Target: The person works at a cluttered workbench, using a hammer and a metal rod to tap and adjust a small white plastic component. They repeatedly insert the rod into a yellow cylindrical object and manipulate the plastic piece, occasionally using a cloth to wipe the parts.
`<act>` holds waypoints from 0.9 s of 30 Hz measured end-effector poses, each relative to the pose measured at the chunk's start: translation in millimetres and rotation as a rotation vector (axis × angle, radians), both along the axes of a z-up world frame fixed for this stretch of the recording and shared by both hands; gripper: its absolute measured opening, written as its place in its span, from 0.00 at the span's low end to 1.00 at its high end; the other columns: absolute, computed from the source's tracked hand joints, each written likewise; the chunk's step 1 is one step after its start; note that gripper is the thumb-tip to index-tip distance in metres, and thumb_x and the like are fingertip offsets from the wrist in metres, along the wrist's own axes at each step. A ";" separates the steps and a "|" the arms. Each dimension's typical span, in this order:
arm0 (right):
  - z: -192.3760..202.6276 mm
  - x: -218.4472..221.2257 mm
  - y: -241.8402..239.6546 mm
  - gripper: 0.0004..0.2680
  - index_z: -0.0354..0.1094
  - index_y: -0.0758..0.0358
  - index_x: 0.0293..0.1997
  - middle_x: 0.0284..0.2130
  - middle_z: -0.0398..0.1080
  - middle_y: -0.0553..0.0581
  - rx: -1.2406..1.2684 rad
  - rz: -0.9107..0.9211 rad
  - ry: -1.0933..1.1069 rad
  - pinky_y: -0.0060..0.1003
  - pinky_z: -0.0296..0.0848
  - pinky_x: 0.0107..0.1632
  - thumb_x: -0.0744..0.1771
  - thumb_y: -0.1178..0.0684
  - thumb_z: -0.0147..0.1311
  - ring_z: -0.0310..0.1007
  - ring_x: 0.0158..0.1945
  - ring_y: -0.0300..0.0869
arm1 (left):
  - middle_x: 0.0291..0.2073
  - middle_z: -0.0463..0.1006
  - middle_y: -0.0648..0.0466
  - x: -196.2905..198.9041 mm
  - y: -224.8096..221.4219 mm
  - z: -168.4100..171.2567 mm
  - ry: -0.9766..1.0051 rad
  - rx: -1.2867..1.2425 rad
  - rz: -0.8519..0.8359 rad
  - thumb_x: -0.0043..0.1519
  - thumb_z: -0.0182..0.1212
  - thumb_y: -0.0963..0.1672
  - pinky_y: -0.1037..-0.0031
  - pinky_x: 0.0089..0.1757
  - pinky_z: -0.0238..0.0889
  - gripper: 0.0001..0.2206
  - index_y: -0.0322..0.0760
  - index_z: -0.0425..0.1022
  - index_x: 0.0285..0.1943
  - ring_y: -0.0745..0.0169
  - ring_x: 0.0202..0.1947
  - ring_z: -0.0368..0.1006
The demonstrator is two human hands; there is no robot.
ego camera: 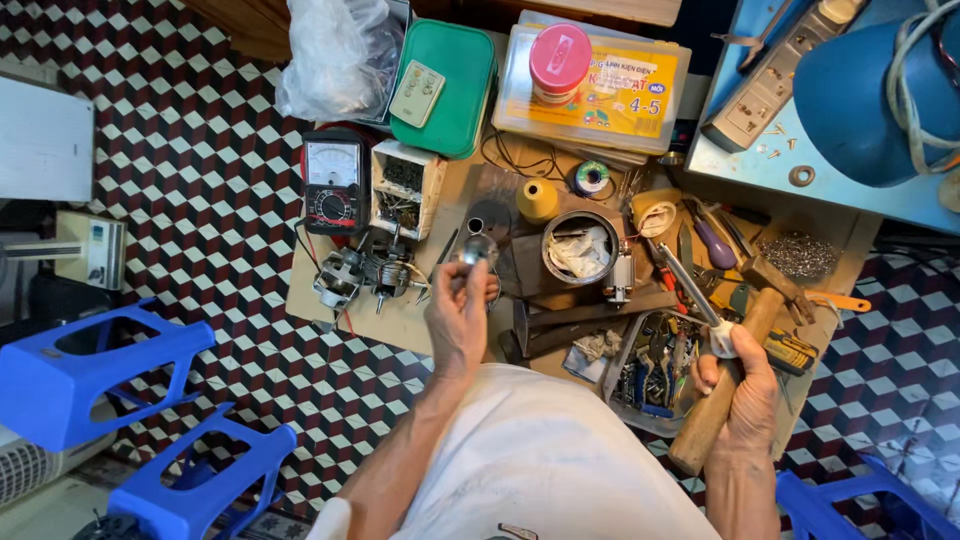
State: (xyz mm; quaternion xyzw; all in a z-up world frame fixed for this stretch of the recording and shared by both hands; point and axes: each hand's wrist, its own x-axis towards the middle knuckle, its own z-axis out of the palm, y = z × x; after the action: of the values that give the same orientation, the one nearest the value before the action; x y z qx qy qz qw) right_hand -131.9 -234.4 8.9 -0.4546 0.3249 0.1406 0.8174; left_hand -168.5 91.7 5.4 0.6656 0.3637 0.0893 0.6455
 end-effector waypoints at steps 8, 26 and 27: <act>12.5 -24.8 33.4 0.10 0.68 0.66 0.43 0.30 0.70 0.54 -0.094 0.054 -0.036 0.28 0.62 0.23 0.69 0.48 0.56 0.64 0.23 0.36 | 0.32 0.83 0.48 22.5 70.5 -144.7 0.234 0.369 -0.012 0.66 0.63 0.47 0.65 0.36 0.70 0.12 0.31 0.74 0.45 0.57 0.30 0.79; 67.3 -84.4 96.4 0.13 0.65 0.63 0.46 0.28 0.66 0.50 -0.198 -0.232 0.047 0.28 0.65 0.21 0.67 0.45 0.58 0.65 0.20 0.34 | 0.48 0.82 0.47 13.8 -112.3 12.5 0.054 -0.892 -0.718 0.69 0.56 0.48 0.74 0.43 0.70 0.17 0.31 0.71 0.59 0.66 0.42 0.76; 67.9 -88.8 97.2 0.14 0.65 0.64 0.48 0.27 0.66 0.51 -0.198 -0.200 0.038 0.28 0.65 0.20 0.67 0.43 0.57 0.66 0.20 0.33 | 0.47 0.82 0.47 13.2 -115.5 11.7 0.078 -0.887 -0.678 0.69 0.55 0.49 0.72 0.43 0.71 0.17 0.30 0.71 0.57 0.64 0.41 0.76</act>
State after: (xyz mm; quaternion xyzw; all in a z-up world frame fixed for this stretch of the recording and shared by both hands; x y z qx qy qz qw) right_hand -220.8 -137.3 76.8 -0.4953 0.3964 0.0342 0.7722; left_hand -155.3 -23.9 17.1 0.4128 0.1555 -0.3095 0.8424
